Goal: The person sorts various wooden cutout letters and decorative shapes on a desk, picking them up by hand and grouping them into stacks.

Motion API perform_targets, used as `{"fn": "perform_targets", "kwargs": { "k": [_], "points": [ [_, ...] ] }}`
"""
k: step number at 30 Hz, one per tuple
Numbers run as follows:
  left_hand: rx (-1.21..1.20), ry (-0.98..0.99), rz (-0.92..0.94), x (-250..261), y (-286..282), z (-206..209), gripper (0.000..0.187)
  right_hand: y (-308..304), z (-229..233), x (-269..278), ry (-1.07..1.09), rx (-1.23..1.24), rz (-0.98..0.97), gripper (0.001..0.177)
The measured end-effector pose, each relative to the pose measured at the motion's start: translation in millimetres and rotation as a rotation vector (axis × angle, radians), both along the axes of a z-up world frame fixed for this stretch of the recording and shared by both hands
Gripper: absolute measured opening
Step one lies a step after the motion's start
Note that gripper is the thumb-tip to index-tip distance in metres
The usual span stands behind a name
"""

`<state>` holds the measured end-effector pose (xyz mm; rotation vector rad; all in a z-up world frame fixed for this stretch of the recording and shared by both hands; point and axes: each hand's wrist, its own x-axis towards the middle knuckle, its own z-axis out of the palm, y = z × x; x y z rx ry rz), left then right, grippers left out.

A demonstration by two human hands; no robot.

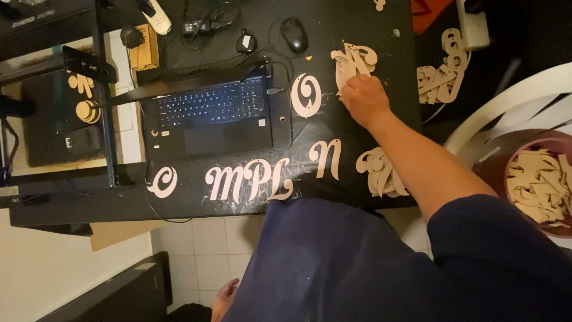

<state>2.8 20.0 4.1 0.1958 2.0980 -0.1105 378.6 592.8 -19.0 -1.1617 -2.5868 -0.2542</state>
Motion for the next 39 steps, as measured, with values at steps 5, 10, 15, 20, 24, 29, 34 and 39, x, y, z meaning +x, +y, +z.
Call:
{"fn": "perform_targets", "kwargs": {
  "k": [5,10,15,20,24,29,34,39],
  "points": [
    [0.116,-0.028,0.066,1,1,1,0.042,-24,19,15,0.21,-0.075,0.054,0.029],
    [0.175,-0.082,0.008,-12,-12,-23,0.045,-46,56,45,0.432,-0.538,-0.468,0.017],
    [0.121,-0.05,0.001,-1,16,6,0.044,-33,46,53,0.456,-0.894,-0.632,0.065],
    [0.085,0.022,-0.148,-15,8,-17,0.042,-31,38,45,0.532,-0.87,-0.663,0.046],
    [0.163,-0.004,-0.081,-20,4,-28,0.041,-30,38,43,0.528,-0.802,-0.642,0.027],
    [0.127,-0.011,-0.125,-19,4,-23,0.042,-25,44,52,0.56,-0.784,-0.617,0.036],
    [0.121,-0.045,-0.123,-8,20,8,0.042,-28,36,98,0.587,-0.626,-0.511,0.032],
    [0.061,-0.003,-0.25,-21,12,-12,0.041,-63,30,187,0.534,-0.587,-0.554,0.02]
  ]
}}
